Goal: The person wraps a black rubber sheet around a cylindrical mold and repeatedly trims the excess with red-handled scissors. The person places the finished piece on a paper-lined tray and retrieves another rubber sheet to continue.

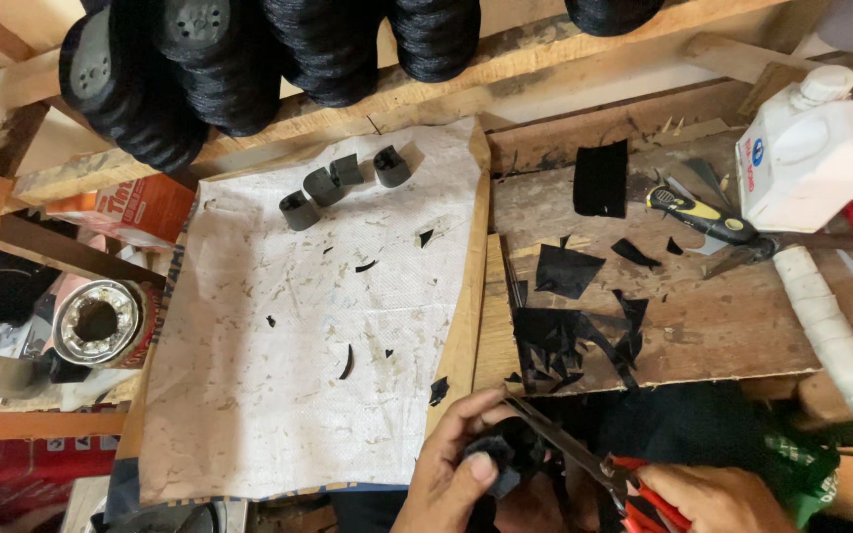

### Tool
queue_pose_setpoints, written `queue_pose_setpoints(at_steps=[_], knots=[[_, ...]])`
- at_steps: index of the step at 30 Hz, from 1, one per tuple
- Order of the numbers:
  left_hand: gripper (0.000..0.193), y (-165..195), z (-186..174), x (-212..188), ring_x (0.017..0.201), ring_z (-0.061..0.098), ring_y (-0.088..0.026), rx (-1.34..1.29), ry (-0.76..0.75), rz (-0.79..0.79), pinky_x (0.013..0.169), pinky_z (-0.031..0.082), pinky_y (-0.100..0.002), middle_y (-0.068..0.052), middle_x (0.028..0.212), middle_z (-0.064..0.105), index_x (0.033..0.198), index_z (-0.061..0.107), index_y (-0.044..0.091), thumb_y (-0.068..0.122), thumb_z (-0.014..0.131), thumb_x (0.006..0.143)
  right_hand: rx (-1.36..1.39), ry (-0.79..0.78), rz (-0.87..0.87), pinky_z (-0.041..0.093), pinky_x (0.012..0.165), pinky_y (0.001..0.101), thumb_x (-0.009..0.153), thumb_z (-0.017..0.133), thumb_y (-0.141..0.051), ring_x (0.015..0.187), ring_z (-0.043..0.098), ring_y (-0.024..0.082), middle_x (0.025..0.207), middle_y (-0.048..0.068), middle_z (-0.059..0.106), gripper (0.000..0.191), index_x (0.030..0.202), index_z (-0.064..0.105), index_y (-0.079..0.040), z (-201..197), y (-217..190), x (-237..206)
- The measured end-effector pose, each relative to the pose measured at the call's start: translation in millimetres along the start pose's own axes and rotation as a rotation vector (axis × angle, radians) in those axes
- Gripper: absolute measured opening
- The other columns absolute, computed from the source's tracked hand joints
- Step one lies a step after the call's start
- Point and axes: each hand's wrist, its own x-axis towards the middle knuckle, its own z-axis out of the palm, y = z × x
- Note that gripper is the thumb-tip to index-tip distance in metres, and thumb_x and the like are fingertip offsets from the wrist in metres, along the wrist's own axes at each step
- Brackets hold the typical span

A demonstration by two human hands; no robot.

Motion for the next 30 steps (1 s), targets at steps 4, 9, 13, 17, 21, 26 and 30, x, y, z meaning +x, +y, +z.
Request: queue_pose_setpoints(at_steps=[4,9,13,17,21,26,30], knots=[[0.082,3.6,5.4,1.2,0.126,0.057,-0.028,0.271,-0.077,0.199,0.111,0.043,-0.042,-0.020,0.130,0.057,0.146,0.038,-0.004,0.026,0.082,0.084,-0.047,-0.113,0.256,0.064,0.075,0.0237,0.070,0.090,-0.052,0.080,0.078,0.009,0.086,-0.004,0.079,0.068,0.131,0.073,-0.029,0.1,-8.6,-0.4],[0.064,4.3,7.8,8.1,0.099,0.072,-0.031,-0.129,0.070,-0.019,0.086,0.057,-0.041,-0.031,0.114,0.068,0.128,0.046,-0.005,0.026,0.084,0.087,-0.033,-0.129,0.370,0.062,0.077,0.0258,0.068,0.089,-0.059,0.085,0.077,0.009,0.097,-0.004,0.078,0.084,0.140,0.061,-0.028,-22.2,-35.1,4.8],[0.070,5.4,8.0,6.4,0.096,0.075,-0.026,-0.179,0.075,-0.072,0.081,0.060,-0.037,-0.018,0.116,0.069,0.127,0.047,0.000,0.017,0.085,0.071,-0.193,-0.282,0.406,0.062,0.085,0.0249,0.071,0.081,-0.064,0.096,0.073,0.010,0.109,-0.009,0.076,0.082,0.144,0.056,-0.036,-32.0,-47.1,15.9],[0.066,4.9,7.5,3.6,0.099,0.071,-0.024,0.006,0.063,-0.090,0.092,0.058,-0.037,-0.020,0.112,0.070,0.130,0.053,-0.004,0.010,0.087,0.075,-0.217,-0.238,0.284,0.059,0.090,0.0309,0.073,0.079,-0.066,0.104,0.071,0.017,0.126,-0.010,0.071,0.072,0.135,0.062,-0.034,-29.2,-48.2,14.8],[0.066,5.1,4.0,2.6,0.118,0.066,-0.020,0.107,-0.008,-0.011,0.108,0.049,-0.035,-0.017,0.127,0.069,0.136,0.058,-0.006,0.010,0.086,0.078,-0.244,-0.196,0.268,0.058,0.094,0.0317,0.071,0.078,-0.065,0.106,0.075,0.018,0.133,-0.011,0.069,0.074,0.137,0.062,-0.035,-27.8,-45.4,10.1],[0.068,9.4,-1.2,-2.2,0.122,0.065,-0.020,0.148,0.021,-0.100,0.111,0.046,-0.035,-0.015,0.129,0.069,0.137,0.056,-0.004,0.010,0.084,0.076,-0.289,-0.286,0.357,0.058,0.095,0.0317,0.073,0.075,-0.069,0.108,0.074,0.018,0.137,-0.015,0.067,0.072,0.136,0.061,-0.039,-32.6,-43.7,10.7],[0.068,12.6,-5.1,-1.8,0.121,0.064,-0.018,0.189,0.000,-0.095,0.109,0.046,-0.033,-0.013,0.129,0.068,0.138,0.056,-0.004,0.011,0.083,0.077,-0.262,-0.211,0.224,0.059,0.090,0.0317,0.074,0.076,-0.065,0.103,0.077,0.016,0.123,-0.013,0.075,0.067,0.133,0.065,-0.037,-34.8,-44.7,6.0]])
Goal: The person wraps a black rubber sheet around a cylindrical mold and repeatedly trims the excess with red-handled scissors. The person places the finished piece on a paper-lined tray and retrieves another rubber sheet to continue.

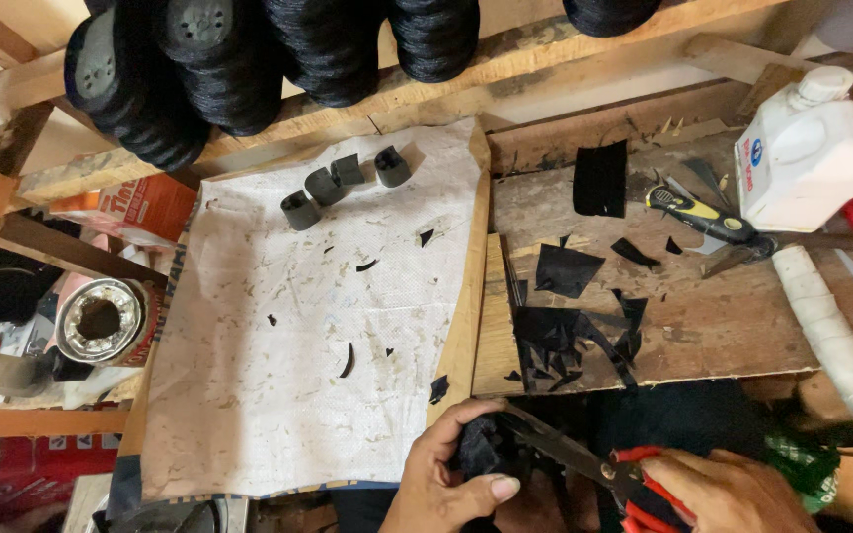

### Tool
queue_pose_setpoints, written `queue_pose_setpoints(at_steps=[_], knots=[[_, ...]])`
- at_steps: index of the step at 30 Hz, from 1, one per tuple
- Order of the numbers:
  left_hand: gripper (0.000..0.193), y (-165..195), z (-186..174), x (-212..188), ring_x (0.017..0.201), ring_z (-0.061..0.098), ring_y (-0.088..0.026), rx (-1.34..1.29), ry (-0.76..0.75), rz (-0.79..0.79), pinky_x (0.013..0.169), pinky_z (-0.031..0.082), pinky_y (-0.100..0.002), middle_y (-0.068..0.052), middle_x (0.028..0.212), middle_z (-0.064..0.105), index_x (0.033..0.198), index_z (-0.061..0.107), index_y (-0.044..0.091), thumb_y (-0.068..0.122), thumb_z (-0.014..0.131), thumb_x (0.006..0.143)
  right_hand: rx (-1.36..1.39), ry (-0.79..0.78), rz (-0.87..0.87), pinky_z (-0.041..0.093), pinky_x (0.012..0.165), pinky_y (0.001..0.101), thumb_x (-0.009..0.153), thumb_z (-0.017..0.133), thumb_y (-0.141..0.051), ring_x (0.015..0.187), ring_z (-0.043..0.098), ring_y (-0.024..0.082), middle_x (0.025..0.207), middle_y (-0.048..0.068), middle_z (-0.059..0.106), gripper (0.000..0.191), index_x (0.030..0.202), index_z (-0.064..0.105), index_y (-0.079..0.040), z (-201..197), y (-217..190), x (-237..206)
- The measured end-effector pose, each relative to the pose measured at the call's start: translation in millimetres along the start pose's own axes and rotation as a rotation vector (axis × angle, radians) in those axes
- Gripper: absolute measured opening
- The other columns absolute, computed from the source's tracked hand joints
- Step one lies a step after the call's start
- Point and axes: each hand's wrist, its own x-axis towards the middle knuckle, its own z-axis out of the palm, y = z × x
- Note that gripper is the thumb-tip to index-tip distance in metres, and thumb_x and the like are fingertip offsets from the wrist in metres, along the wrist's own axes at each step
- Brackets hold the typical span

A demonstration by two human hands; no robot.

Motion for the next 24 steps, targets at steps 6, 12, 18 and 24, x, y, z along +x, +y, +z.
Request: queue_pose_setpoints(at_steps=[6,12,18,24], knots=[[0.067,5.3,-1.6,-3.6,0.111,0.064,-0.017,0.007,-0.011,-0.079,0.103,0.047,-0.031,-0.011,0.118,0.069,0.139,0.058,-0.004,0.010,0.082,0.078,0.016,0.036,-0.050,0.061,0.085,0.0307,0.073,0.079,-0.061,0.097,0.079,0.016,0.116,-0.012,0.078,0.063,0.130,0.068,-0.036,1.5,0.9,-0.8],[0.065,9.2,3.4,-2.5,0.112,0.065,-0.016,-0.078,-0.038,-0.117,0.104,0.049,-0.033,-0.010,0.118,0.069,0.137,0.056,-0.003,0.012,0.082,0.079,0.003,0.095,-0.062,0.059,0.084,0.0318,0.073,0.080,-0.062,0.093,0.077,0.017,0.118,-0.012,0.077,0.066,0.130,0.066,-0.033,5.2,-0.8,0.8],[0.065,7.3,-2.1,-3.5,0.115,0.065,-0.016,-0.015,-0.045,-0.088,0.106,0.047,-0.031,-0.010,0.121,0.069,0.138,0.056,-0.005,0.013,0.081,0.080,-0.038,-0.017,0.049,0.059,0.083,0.0287,0.073,0.078,-0.059,0.087,0.077,0.014,0.112,-0.013,0.079,0.064,0.132,0.066,-0.036,0.4,-4.4,0.9],[0.067,6.4,-4.7,-4.6,0.116,0.064,-0.016,-0.039,-0.080,-0.068,0.108,0.046,-0.032,-0.010,0.121,0.068,0.139,0.055,-0.005,0.016,0.081,0.081,0.064,0.104,-0.067,0.059,0.076,0.0284,0.079,0.077,-0.049,0.080,0.076,0.012,0.096,-0.010,0.082,0.049,0.124,0.072,-0.030,17.3,13.2,0.3]])
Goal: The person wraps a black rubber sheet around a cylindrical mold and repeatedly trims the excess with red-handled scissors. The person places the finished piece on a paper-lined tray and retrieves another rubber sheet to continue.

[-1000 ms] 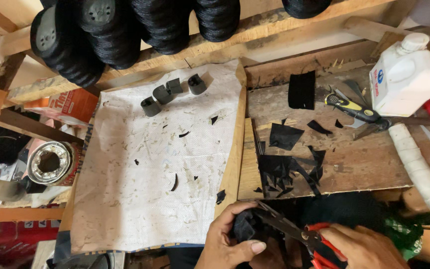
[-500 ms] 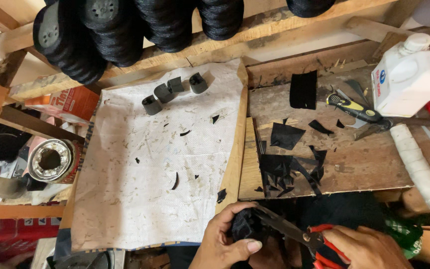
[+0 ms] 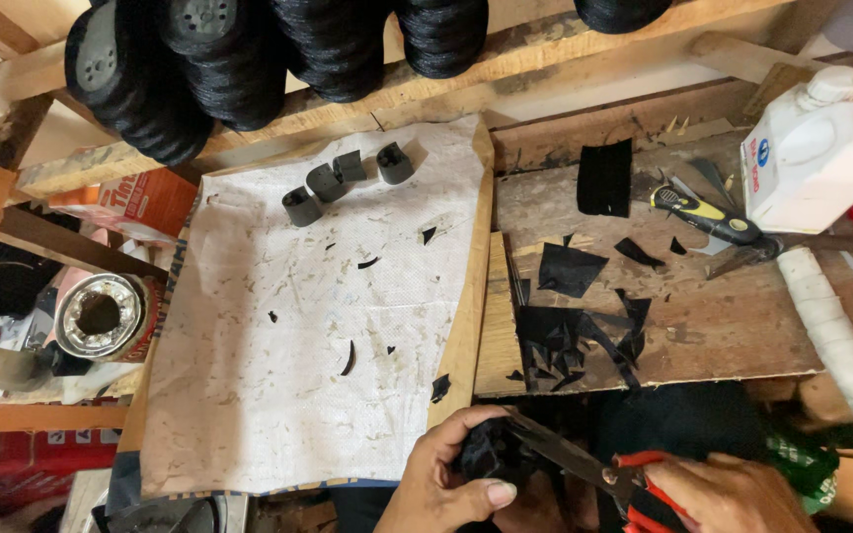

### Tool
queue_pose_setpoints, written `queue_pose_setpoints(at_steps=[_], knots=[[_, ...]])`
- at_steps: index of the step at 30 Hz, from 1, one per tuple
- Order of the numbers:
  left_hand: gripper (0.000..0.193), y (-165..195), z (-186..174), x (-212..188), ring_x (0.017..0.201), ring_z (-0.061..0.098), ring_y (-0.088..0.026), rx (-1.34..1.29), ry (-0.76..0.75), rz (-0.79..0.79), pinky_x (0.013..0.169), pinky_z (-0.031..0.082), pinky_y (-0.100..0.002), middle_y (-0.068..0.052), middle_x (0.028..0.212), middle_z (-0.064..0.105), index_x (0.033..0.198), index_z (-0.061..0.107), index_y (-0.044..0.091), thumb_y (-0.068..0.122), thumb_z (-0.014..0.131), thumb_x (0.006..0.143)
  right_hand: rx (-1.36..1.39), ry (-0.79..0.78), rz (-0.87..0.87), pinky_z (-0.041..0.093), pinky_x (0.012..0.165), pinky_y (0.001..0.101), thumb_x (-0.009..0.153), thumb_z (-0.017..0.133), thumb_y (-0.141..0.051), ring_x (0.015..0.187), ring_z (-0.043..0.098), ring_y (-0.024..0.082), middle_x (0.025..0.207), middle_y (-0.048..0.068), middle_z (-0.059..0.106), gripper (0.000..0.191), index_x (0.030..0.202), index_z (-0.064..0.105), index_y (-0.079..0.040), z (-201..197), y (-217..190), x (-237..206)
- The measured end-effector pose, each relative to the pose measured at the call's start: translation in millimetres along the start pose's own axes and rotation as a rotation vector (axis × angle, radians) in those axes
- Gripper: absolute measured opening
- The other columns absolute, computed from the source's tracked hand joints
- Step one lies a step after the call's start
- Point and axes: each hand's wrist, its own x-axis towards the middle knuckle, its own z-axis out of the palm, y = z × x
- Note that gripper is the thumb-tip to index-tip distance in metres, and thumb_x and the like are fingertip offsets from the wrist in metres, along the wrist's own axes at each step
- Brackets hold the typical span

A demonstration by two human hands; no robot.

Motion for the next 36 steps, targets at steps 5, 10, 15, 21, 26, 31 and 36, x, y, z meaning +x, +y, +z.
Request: queue_pose_setpoints(at_steps=[5,10,15,21,26,31,36], knots=[[0.071,2.1,-0.2,-0.1,0.124,0.063,-0.019,0.013,0.019,0.047,0.111,0.044,-0.033,-0.014,0.130,0.066,0.141,0.056,-0.004,0.026,0.076,0.080,0.049,0.213,-0.251,0.064,0.075,0.0309,0.083,0.077,-0.039,0.085,0.083,0.016,0.101,0.001,0.082,0.042,0.121,0.074,-0.020,26.3,36.7,-1.0],[0.071,-5.6,3.3,1.5,0.125,0.062,-0.027,-0.092,0.045,0.100,0.113,0.043,-0.041,-0.019,0.133,0.064,0.140,0.054,-0.004,0.029,0.076,0.081,0.048,0.245,-0.246,0.061,0.076,0.0311,0.084,0.077,-0.039,0.087,0.079,0.016,0.102,0.000,0.083,0.042,0.121,0.074,-0.021,41.2,40.3,1.7],[0.070,-12.2,2.6,3.5,0.131,0.059,-0.028,-0.010,0.032,0.144,0.117,0.039,-0.041,-0.019,0.134,0.064,0.140,0.055,-0.006,0.031,0.075,0.084,0.099,0.122,-0.102,0.059,0.079,0.0297,0.082,0.076,-0.038,0.087,0.078,0.014,0.097,-0.004,0.083,0.046,0.126,0.073,-0.023,36.3,30.0,0.7],[0.074,-17.7,-1.8,1.1,0.139,0.056,-0.028,0.011,0.064,0.182,0.121,0.036,-0.039,-0.020,0.142,0.062,0.141,0.057,-0.006,0.039,0.074,0.085,0.089,0.130,-0.208,0.059,0.076,0.0281,0.087,0.073,-0.037,0.086,0.079,0.012,0.096,-0.004,0.084,0.041,0.125,0.074,-0.023,41.9,47.4,4.0],[0.065,-32.7,-1.6,6.4,0.130,0.057,-0.029,-0.119,0.108,0.253,0.113,0.044,-0.043,-0.021,0.136,0.059,0.138,0.055,-0.004,0.033,0.075,0.090,0.064,0.119,-0.164,0.060,0.077,0.0257,0.087,0.074,-0.037,0.087,0.078,0.008,0.099,-0.005,0.084,0.043,0.128,0.073,-0.025,56.4,59.9,2.7],[0.053,-45.1,-1.4,9.6,0.121,0.063,-0.029,-0.430,0.083,0.214,0.108,0.048,-0.045,-0.021,0.127,0.066,0.130,0.058,-0.004,0.034,0.070,0.096,0.130,0.128,-0.144,0.059,0.079,0.0288,0.080,0.080,-0.035,0.089,0.077,0.013,0.103,-0.001,0.083,0.050,0.128,0.073,-0.023,47.8,46.6,6.7],[0.054,-57.8,-0.9,9.6,0.108,0.066,-0.031,-0.495,0.022,0.173,0.098,0.051,-0.048,-0.021,0.119,0.069,0.128,0.059,-0.005,0.038,0.071,0.097,-0.001,0.050,-0.029,0.061,0.084,0.0273,0.079,0.078,-0.044,0.095,0.079,0.014,0.116,-0.007,0.078,0.055,0.132,0.070,-0.029,19.5,8.7,5.3]])
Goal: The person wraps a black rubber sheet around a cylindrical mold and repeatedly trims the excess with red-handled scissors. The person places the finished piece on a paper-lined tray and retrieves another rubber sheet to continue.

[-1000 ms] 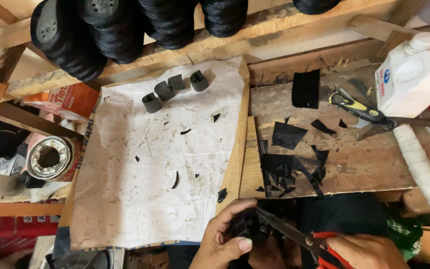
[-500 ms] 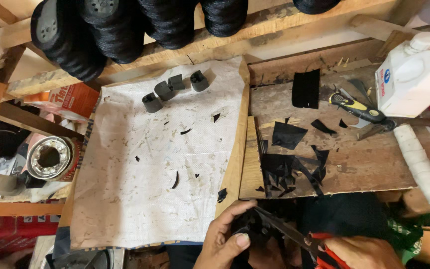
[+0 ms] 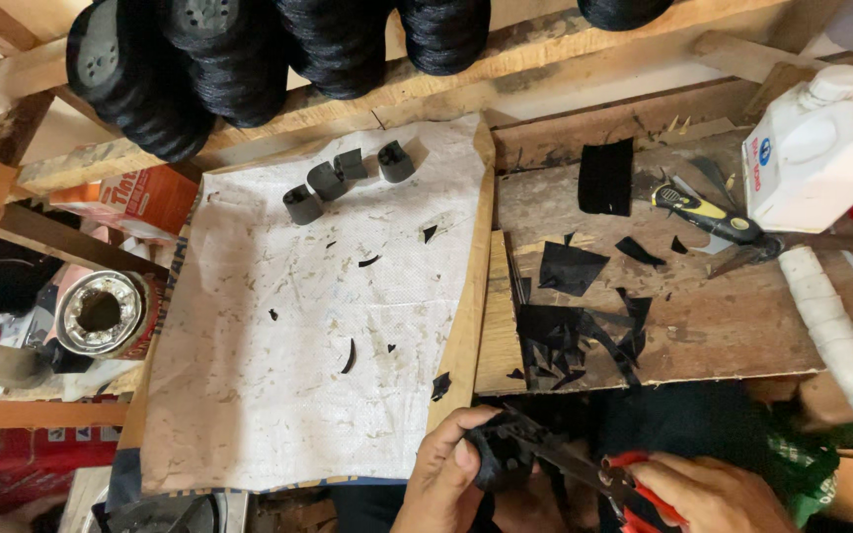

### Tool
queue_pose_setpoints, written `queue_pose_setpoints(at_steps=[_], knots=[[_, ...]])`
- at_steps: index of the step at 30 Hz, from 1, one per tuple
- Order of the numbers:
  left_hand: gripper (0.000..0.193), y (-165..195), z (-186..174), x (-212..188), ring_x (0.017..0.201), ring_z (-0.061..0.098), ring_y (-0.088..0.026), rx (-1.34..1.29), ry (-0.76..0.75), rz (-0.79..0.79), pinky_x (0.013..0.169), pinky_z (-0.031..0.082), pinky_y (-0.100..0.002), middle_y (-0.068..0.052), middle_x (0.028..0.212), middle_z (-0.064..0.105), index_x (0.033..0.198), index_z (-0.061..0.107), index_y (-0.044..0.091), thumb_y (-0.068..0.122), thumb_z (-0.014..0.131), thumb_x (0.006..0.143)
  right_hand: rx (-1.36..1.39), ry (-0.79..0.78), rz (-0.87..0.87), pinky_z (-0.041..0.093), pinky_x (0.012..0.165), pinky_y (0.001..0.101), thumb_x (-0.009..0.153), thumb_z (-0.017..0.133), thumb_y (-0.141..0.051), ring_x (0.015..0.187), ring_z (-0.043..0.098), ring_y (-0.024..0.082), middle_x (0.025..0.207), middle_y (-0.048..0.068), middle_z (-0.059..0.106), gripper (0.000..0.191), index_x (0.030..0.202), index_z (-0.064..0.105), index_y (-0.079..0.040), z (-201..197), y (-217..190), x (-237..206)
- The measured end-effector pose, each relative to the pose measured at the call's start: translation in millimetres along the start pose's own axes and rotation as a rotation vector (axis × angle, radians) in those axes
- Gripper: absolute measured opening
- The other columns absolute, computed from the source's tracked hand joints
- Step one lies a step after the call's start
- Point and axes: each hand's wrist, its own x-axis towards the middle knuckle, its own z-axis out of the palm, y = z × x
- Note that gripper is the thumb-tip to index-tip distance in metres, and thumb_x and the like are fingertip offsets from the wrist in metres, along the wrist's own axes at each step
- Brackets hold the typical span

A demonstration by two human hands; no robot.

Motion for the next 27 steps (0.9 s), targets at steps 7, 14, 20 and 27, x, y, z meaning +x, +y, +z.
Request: queue_pose_setpoints(at_steps=[7,14,20,27], knots=[[0.051,-17.7,-13.2,1.7,0.123,0.059,-0.023,0.199,0.021,0.093,0.110,0.043,-0.040,-0.014,0.127,0.065,0.125,0.061,-0.004,0.035,0.074,0.094,0.036,-0.142,0.144,0.061,0.086,0.0255,0.079,0.079,-0.051,0.098,0.078,0.013,0.114,-0.010,0.078,0.059,0.134,0.066,-0.035,-11.6,-16.6,5.3],[0.050,-17.3,-13.1,-0.3,0.119,0.060,-0.025,0.156,0.018,0.054,0.108,0.044,-0.041,-0.017,0.124,0.065,0.125,0.062,-0.005,0.033,0.074,0.095,0.096,-0.142,0.129,0.058,0.085,0.0262,0.081,0.073,-0.049,0.093,0.078,0.010,0.101,-0.006,0.079,0.056,0.133,0.067,-0.031,7.8,4.7,2.5],[0.048,-15.1,-12.1,1.7,0.121,0.060,-0.024,0.187,-0.026,0.058,0.109,0.044,-0.040,-0.017,0.127,0.065,0.123,0.062,-0.004,0.034,0.073,0.095,0.090,-0.123,0.015,0.062,0.083,0.0267,0.082,0.078,-0.051,0.098,0.075,0.012,0.114,-0.006,0.078,0.055,0.128,0.067,-0.024,-18.0,-20.1,6.8],[0.048,-8.5,-7.7,0.9,0.122,0.060,-0.023,0.286,-0.081,0.076,0.109,0.044,-0.038,-0.016,0.128,0.066,0.122,0.062,-0.007,0.034,0.071,0.099,0.046,-0.202,0.035,0.057,0.087,0.0273,0.080,0.081,-0.049,0.097,0.076,0.013,0.111,-0.008,0.077,0.066,0.140,0.064,-0.030,-13.7,-9.0,11.2]])
